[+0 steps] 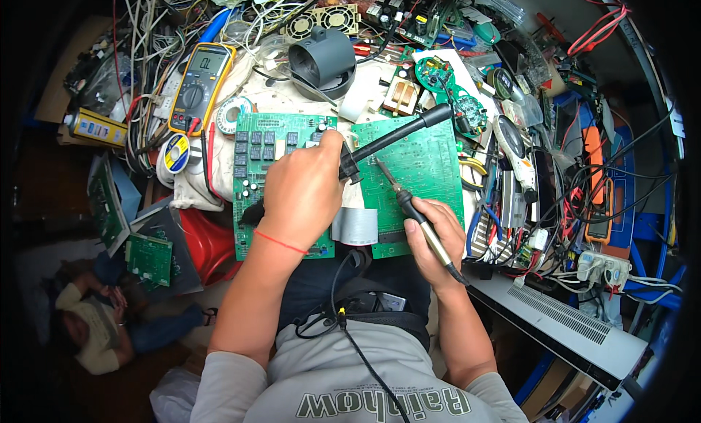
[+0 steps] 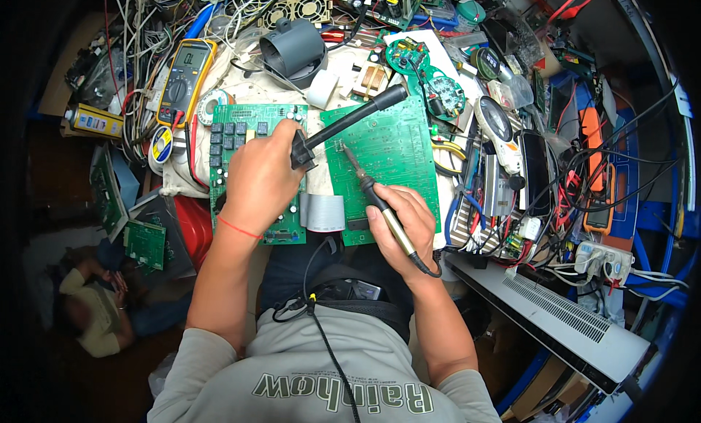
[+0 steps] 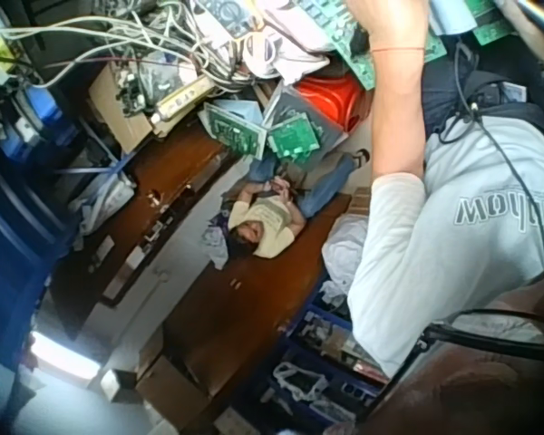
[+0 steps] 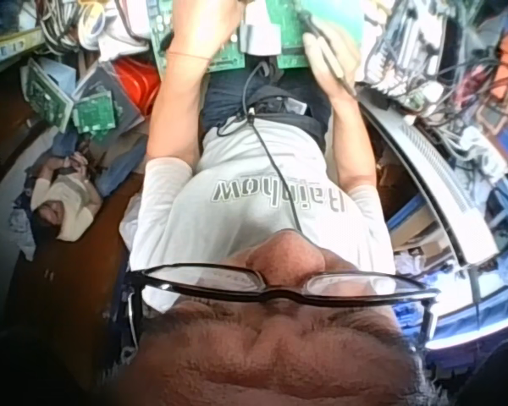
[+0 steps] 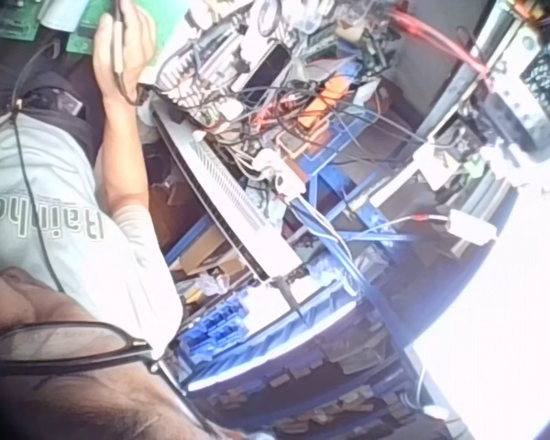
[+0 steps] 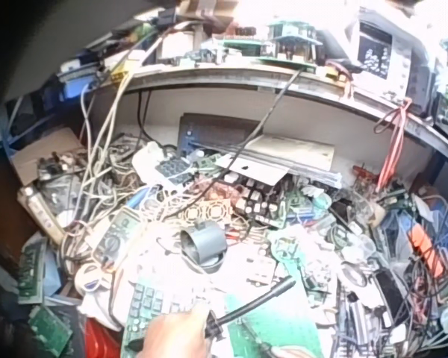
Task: The person solders a green circuit board using a soldering iron and solder wire. They repeatedly heat solder joints and apply solder, occasionally using a hot air gun to assist. The board is held steady on the workbench while the person works on multiple points.
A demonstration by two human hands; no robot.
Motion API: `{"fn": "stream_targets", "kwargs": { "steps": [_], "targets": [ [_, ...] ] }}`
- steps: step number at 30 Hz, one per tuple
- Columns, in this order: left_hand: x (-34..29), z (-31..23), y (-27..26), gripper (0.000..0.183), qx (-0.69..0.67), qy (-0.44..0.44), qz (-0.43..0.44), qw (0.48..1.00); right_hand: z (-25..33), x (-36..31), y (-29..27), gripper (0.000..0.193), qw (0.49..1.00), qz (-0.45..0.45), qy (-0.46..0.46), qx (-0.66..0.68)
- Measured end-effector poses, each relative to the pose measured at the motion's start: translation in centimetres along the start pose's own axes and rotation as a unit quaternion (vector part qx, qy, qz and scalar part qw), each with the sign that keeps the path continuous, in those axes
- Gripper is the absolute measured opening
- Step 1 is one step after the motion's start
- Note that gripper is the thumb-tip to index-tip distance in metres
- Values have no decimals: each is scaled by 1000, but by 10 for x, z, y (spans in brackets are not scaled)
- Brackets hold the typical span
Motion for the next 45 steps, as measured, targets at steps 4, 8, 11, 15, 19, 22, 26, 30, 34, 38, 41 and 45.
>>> {"fn": "stream_targets", "kwargs": {
  "steps": [4, 8, 11, 15, 19, 22, 26, 30, 34, 38, 41, 45],
  "targets": [
    [4, -2, 10, 36, 44, -10, 42, 998, -1, 0, 0, 35, 1000, 6, 1, 6],
    [4, -2, 15, 37, 30, -13, 33, 999, -3, 1, 1, 34, 1000, 13, -16, 4],
    [3, -3, 16, 37, 25, -13, 24, 999, -4, 1, 1, 34, 1000, 14, -22, -3],
    [2, -3, 18, 37, 23, -14, 21, 999, -5, 1, 2, 33, 1000, 19, -23, -11],
    [1, -2, 18, 36, 24, -11, 16, 1000, -6, 1, 3, 33, 1000, 20, -19, -15],
    [2, -2, 18, 36, 22, -11, 15, 1000, -6, 1, 3, 34, 999, 27, -17, -14],
    [2, -2, 18, 36, 21, -13, 21, 999, -6, 1, 2, 35, 999, 39, -20, -10],
    [2, -3, 18, 36, 21, -11, 19, 1000, -7, 0, 2, 35, 999, 41, -24, -15],
    [2, -4, 18, 37, 28, -13, 22, 999, -8, 0, 3, 34, 999, 33, -26, -20],
    [3, -5, 18, 37, 32, -15, 25, 999, -8, 0, 1, 35, 998, 48, -30, -18],
    [3, -6, 18, 37, 33, -17, 25, 999, -8, 0, 2, 34, 999, 34, -32, -21],
    [3, -7, 19, 37, 31, -18, 20, 999, -9, 0, 3, 34, 999, 27, -31, -23]
  ]
}}
Point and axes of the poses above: each hand's wrist, its own x-axis towards the middle knuckle, its own y-axis out of the palm, z = x × y, the point moved 1 cm from there along x, towards the middle knuckle, and after that the axes turned 12 degrees about x, right-handed, at the moved point
